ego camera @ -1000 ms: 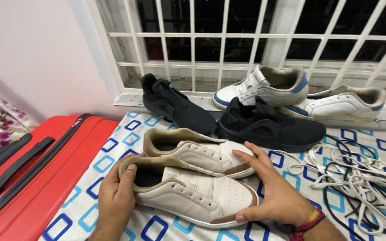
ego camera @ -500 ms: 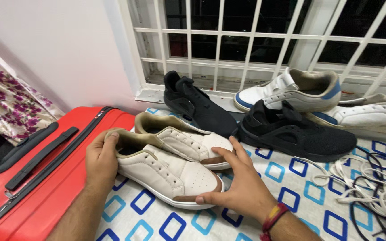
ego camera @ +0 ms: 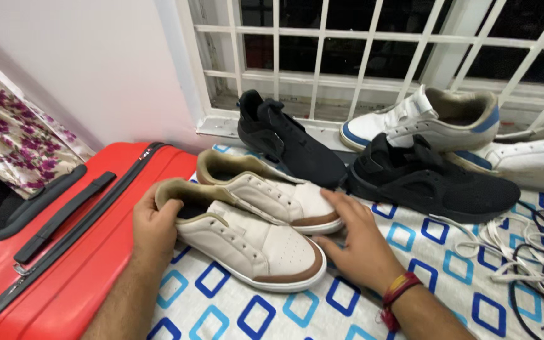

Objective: The person removes white laces from a white sneaker, then re-laces the same shoe by threading the laces through the eyelets and tying a knot. The finished shoe is placed on a red suitcase next to other shoes.

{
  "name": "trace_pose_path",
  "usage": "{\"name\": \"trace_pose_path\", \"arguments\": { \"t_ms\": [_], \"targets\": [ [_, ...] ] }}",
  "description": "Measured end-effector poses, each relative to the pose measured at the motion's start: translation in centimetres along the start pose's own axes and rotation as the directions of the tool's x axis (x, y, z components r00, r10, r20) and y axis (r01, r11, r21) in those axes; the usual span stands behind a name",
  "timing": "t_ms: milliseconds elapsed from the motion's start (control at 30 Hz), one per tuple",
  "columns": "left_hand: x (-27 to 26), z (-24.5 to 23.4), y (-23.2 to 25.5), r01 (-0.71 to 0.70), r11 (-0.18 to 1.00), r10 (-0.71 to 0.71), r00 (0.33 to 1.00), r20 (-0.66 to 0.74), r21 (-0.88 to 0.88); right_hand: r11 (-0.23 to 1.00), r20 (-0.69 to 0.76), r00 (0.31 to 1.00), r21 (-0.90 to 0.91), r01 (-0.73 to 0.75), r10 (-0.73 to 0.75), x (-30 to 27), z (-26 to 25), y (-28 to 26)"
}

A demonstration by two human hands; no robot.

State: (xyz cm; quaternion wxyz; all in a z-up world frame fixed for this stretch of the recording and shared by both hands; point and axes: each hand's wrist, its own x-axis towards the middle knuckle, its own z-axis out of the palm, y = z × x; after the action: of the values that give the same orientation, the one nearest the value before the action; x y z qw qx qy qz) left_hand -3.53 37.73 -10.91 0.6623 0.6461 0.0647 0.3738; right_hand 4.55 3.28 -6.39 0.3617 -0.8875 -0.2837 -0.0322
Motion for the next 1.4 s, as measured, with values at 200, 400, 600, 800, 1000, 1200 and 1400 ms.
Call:
{"name": "trace_pose_path", "arguments": {
  "t_ms": [200,400,600,800,1000,1200,1400],
  "targets": [
    [0.4,0.1,-0.3,0.044,0.999,-0.045,0.998,-0.037,-0.011,0.951,0.123,0.964,-0.173,0.256,-0.237,2.3,-0.8,-2.9],
    [0.1,0.0,0.0,-0.016,0.999,0.018,0.998,-0.057,0.032,0.944,0.363,0.930,-0.281,0.172,-0.061,5.1,-1.8,-4.9],
    [2.0,-3.0,0.7,0.011,1.000,-0.009,0.987,-0.162,0.012,0.999,0.340,0.940,-0.009,0.044,-0.039,5.6,-0.7,-6.3],
    [5.4,-11.8,1.9,0.002,1.000,-0.005,0.981,-0.194,-0.012,0.974,0.180,0.964,0.151,0.168,-0.194,7.4,3.1,-7.8],
    [5.8,-19.6,2.4,0.108,0.979,-0.051,0.950,-0.309,0.170,0.955,0.151,0.945,-0.019,0.295,-0.289,11.5,7.2,-11.9],
    [5.5,-21.3,1.1,0.097,0.984,-0.048,0.953,-0.299,0.151,0.926,0.194,0.913,-0.055,0.375,-0.358,14.6,10.2,-13.6],
    [4.7,-21.3,1.2,0.044,0.984,0.005,0.963,-0.268,0.175,0.911,0.217,0.911,-0.149,0.385,-0.350,15.2,12.8,-12.9]
  ]
}}
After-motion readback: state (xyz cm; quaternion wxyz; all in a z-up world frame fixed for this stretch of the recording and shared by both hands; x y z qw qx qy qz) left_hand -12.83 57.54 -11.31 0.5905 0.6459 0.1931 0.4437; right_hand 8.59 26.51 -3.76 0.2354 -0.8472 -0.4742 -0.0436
